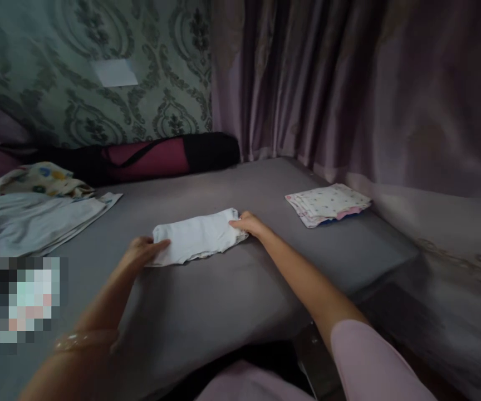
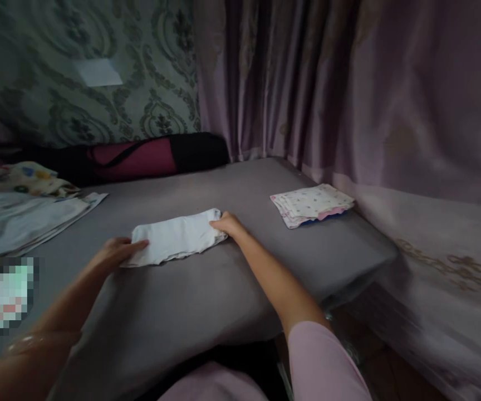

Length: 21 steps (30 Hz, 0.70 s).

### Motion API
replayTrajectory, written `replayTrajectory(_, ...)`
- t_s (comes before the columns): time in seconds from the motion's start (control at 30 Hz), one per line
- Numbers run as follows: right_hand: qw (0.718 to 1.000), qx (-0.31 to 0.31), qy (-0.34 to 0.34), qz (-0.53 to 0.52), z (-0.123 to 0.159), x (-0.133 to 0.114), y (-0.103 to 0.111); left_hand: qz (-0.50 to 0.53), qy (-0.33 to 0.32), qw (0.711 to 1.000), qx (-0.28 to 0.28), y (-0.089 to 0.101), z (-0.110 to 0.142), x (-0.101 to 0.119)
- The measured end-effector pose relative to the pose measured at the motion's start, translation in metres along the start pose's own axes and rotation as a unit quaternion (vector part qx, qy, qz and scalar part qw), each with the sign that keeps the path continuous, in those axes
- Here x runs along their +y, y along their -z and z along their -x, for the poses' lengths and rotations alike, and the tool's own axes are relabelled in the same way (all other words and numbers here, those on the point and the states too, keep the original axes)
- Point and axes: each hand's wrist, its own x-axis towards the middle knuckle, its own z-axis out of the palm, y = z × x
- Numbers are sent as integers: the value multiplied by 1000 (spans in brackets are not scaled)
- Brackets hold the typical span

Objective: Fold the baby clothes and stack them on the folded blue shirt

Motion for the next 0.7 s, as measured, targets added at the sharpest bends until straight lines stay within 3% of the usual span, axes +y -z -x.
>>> replayTrajectory(0.07,999,-25,3,-37,2,2,1,33,-11,999,9,3,5,7)
replayTrajectory(0.17,998,6,23,-56,10,4,3,60,-28,997,27,8,11,24)
replayTrajectory(0.33,992,76,27,-92,27,18,28,172,-53,983,24,9,23,80)
replayTrajectory(0.4,987,92,13,-133,34,35,49,226,-65,972,-5,4,30,108)
replayTrajectory(0.53,964,114,-11,-239,46,85,111,292,-104,937,-161,-21,41,167)
replayTrajectory(0.63,956,95,-34,-277,54,123,165,335,-140,904,-224,-58,44,211)
replayTrajectory(0.7,962,102,-76,-240,56,145,200,358,-190,880,-247,-89,43,239)
